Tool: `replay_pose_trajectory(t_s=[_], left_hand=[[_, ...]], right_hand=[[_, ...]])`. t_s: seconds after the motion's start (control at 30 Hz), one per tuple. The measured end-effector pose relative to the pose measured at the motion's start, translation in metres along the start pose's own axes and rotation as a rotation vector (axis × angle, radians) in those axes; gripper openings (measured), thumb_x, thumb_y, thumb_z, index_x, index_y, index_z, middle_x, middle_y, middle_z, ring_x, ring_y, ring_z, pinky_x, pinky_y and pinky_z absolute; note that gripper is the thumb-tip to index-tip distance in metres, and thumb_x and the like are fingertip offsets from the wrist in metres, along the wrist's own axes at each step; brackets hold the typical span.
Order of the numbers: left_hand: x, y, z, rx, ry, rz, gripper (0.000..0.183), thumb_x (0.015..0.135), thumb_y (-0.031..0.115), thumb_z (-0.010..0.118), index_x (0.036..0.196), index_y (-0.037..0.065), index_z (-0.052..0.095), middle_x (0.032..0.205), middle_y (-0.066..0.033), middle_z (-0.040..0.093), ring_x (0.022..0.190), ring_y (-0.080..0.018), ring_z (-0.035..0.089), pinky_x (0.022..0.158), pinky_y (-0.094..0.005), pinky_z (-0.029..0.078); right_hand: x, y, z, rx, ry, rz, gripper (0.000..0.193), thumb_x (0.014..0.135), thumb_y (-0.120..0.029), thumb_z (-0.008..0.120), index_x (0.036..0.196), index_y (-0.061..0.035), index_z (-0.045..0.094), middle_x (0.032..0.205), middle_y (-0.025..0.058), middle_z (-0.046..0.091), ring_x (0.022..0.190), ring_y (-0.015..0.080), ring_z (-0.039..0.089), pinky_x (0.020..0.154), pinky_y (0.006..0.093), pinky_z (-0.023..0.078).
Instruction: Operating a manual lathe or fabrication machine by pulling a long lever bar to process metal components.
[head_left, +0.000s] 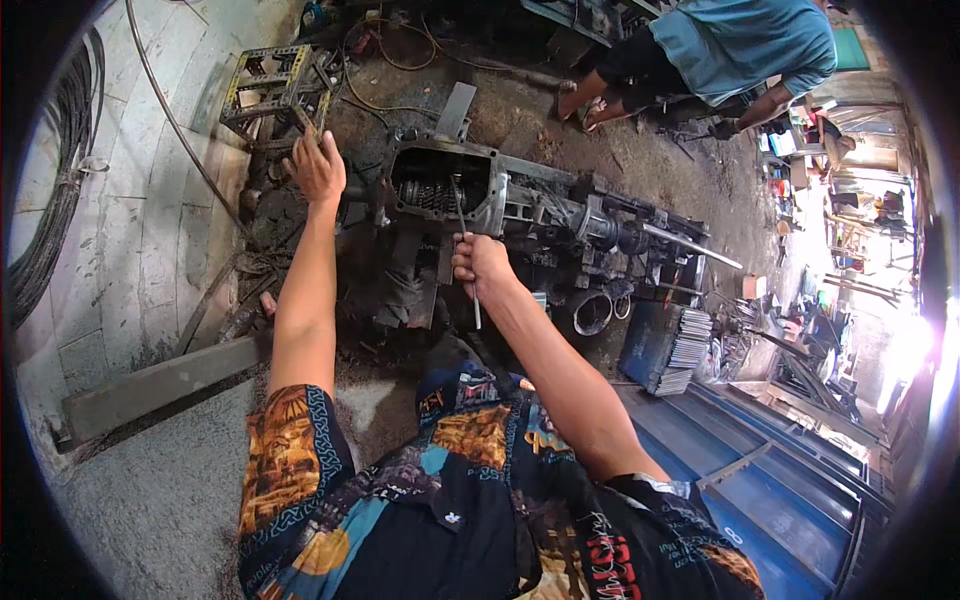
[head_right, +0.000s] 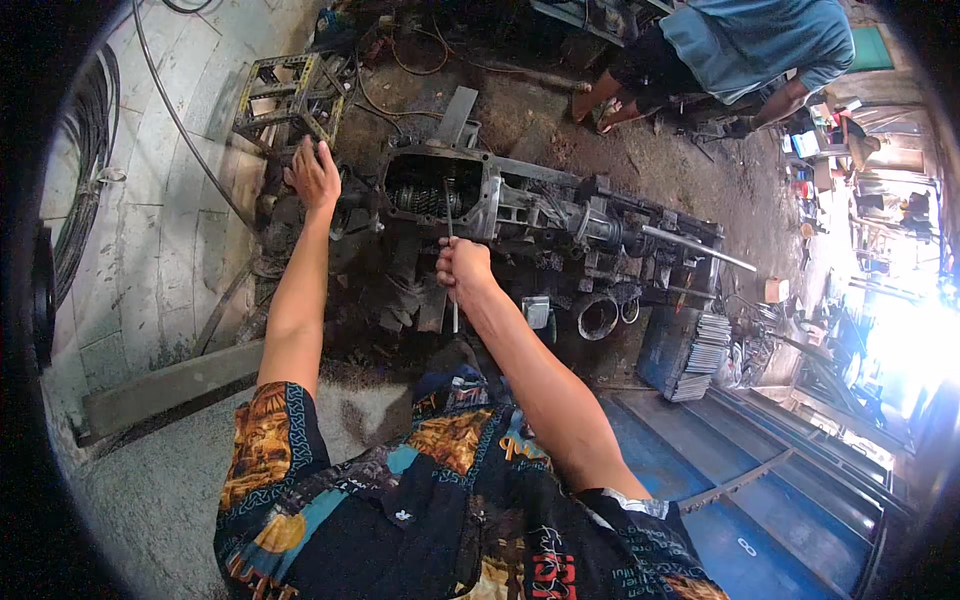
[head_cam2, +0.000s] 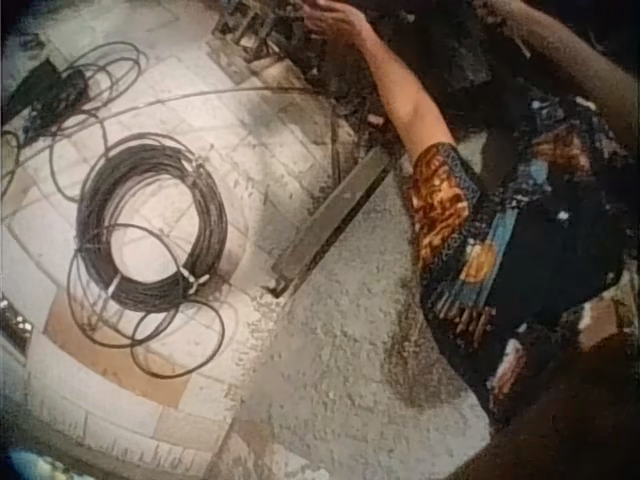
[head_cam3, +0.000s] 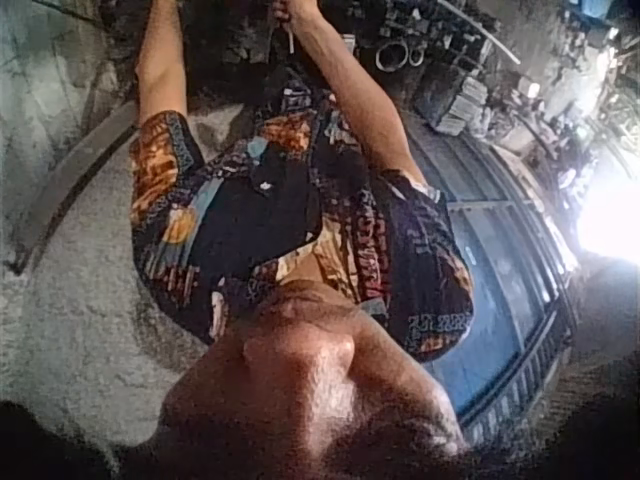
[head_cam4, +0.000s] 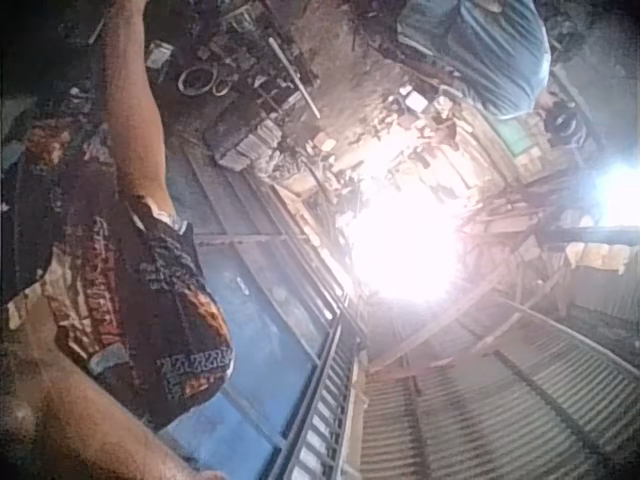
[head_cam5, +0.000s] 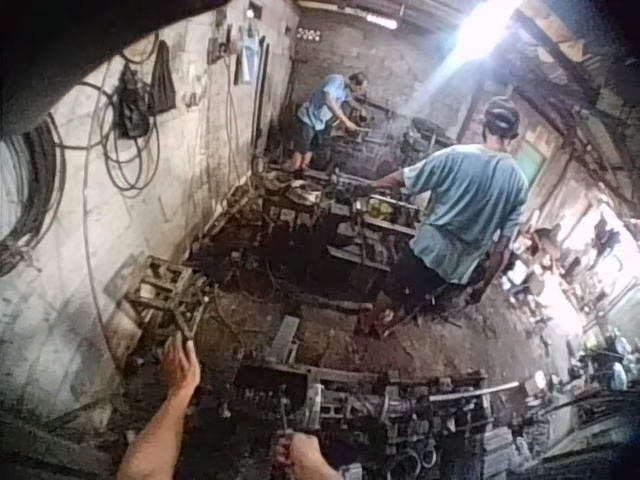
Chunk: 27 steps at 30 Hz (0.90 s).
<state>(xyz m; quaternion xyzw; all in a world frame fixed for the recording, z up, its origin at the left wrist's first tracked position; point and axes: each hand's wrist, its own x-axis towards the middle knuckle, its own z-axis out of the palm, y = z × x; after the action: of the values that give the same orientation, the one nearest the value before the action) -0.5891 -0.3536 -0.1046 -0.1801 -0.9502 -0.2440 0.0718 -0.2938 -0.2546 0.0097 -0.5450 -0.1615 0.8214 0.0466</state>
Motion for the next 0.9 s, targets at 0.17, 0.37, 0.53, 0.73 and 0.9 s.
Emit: replay_pose_trajectory(t_s=[0.17,0.37,0.53,0.73,0.9], left_hand=[[0.003,0.011,-0.009,0.047,-0.049,-0.009,0.061,0.101,0.052,0.029,0.143,0.009,0.04,0.14,-0.016,0.047,0.135,-0.0313,0.038,0.114,-0.0622,0.016],[-0.006,0.005,-0.009,0.008,-0.059,0.021,0.065,0.101,0.055,0.025,0.145,0.01,0.037,0.144,-0.0157,0.043,0.138,-0.0309,0.033,0.115,-0.0623,0.013],[-0.008,0.003,-0.003,-0.061,-0.101,0.006,0.067,0.1,0.057,0.025,0.148,0.01,0.031,0.144,-0.0167,0.042,0.139,-0.0313,0.032,0.115,-0.0601,0.013],[0.008,0.011,-0.006,-0.014,-0.136,-0.049,0.068,0.1,0.057,0.028,0.146,0.007,0.034,0.141,-0.0173,0.045,0.137,-0.0323,0.035,0.114,-0.0607,0.015],[-0.004,0.006,-0.006,-0.101,-0.121,-0.023,0.069,0.099,0.057,0.03,0.146,0.007,0.034,0.141,-0.0183,0.045,0.137,-0.033,0.036,0.114,-0.0594,0.016]], right_hand=[[-0.002,-0.01,0.013,0.103,-0.023,0.095,0.01,0.091,-0.007,0.036,0.096,-0.0057,0.045,0.062,-0.0012,0.035,0.047,0.0102,0.03,0.037,0.0249,0.023],[0.0,0.002,0.022,0.12,0.039,0.024,0.011,0.091,-0.006,0.036,0.096,-0.0054,0.045,0.062,-0.0001,0.035,0.046,0.0112,0.031,0.037,0.0255,0.022],[-0.001,0.008,0.039,0.151,0.098,-0.02,0.01,0.091,-0.006,0.036,0.094,-0.0055,0.046,0.063,0.0007,0.037,0.045,0.0111,0.031,0.036,0.0257,0.023],[0.01,0.008,0.028,0.353,-0.039,0.051,0.008,0.094,-0.008,0.039,0.093,-0.0066,0.046,0.06,-0.0021,0.034,0.044,0.0094,0.029,0.036,0.0243,0.022],[0.007,0.02,0.033,0.214,0.062,-0.026,0.01,0.093,-0.01,0.037,0.091,-0.0075,0.047,0.062,-0.0006,0.036,0.046,0.0112,0.032,0.037,0.0262,0.021]])
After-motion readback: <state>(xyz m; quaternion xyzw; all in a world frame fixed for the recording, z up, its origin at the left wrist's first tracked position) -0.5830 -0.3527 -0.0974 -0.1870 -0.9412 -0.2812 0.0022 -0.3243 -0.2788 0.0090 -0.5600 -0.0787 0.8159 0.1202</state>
